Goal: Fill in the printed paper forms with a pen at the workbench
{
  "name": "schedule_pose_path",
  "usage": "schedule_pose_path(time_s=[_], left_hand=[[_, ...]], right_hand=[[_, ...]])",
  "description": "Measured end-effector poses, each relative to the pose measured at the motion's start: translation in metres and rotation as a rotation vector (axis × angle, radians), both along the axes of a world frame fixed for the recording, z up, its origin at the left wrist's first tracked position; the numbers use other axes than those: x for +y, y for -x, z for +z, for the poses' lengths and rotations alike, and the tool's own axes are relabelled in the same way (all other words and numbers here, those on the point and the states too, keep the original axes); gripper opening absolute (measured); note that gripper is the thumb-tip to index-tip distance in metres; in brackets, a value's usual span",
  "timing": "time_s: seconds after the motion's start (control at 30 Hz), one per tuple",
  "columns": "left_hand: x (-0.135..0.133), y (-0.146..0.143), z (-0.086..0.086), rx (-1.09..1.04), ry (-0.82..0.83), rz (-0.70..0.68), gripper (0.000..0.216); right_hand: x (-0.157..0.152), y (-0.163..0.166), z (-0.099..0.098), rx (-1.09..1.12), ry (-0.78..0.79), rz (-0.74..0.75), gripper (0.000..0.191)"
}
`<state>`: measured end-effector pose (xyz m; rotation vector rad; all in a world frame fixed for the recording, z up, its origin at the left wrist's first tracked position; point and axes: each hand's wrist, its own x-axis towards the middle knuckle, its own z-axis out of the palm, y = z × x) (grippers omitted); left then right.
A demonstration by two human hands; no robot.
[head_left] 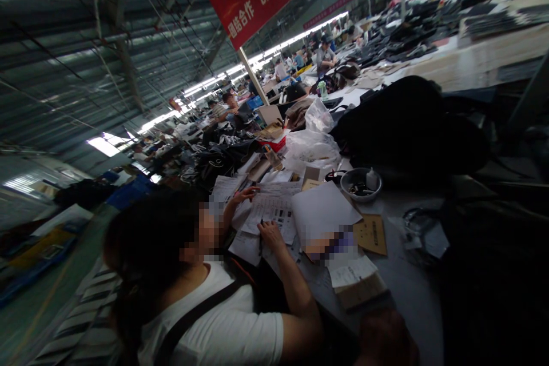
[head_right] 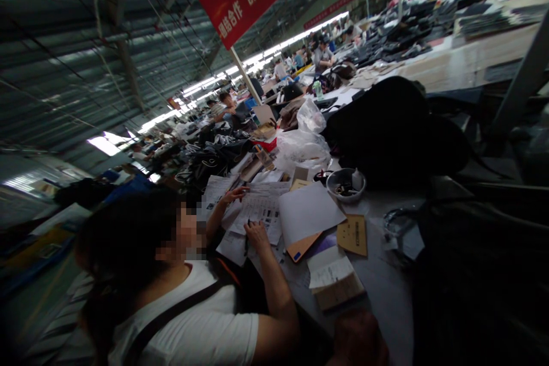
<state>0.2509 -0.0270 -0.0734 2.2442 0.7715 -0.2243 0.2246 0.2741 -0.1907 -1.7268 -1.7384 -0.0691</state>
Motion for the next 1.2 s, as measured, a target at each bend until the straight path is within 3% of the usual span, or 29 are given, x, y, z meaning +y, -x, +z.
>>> schedule_pose_path(time_s=[0.23, 0.4, 0.67, 0.83, 1.03, 1.2], left_hand=[[0.026, -0.015, -0.003, 0.014, -0.009, -0.004, 0.041], [0.039, -0.005, -0.007, 0.006, -0.027, -0.012, 0.044], [-0.018, -0.018, -0.058, -0.094, -0.106, -0.058, 0.045], [-0.048, -0.022, -0.081, -0.087, -0.122, -0.072, 0.040], [-0.057, -0.021, -0.100, -0.062, -0.135, -0.082, 0.038], [-0.056, -0.021, -0.106, -0.057, -0.140, -0.095, 0.037]], right_hand=[[0.002, 0.002, -0.004, 0.069, 0.039, -0.012, 0.053], [0.004, 0.001, -0.006, 0.070, 0.027, 0.027, 0.056], [0.008, 0.002, -0.008, 0.094, 0.029, 0.041, 0.058], [0.008, 0.003, -0.007, 0.108, 0.085, 0.042, 0.061], [0.009, 0.004, -0.009, -0.033, -0.006, -0.025, 0.052], [0.009, 0.005, -0.008, -0.024, 0.033, -0.036, 0.051]])
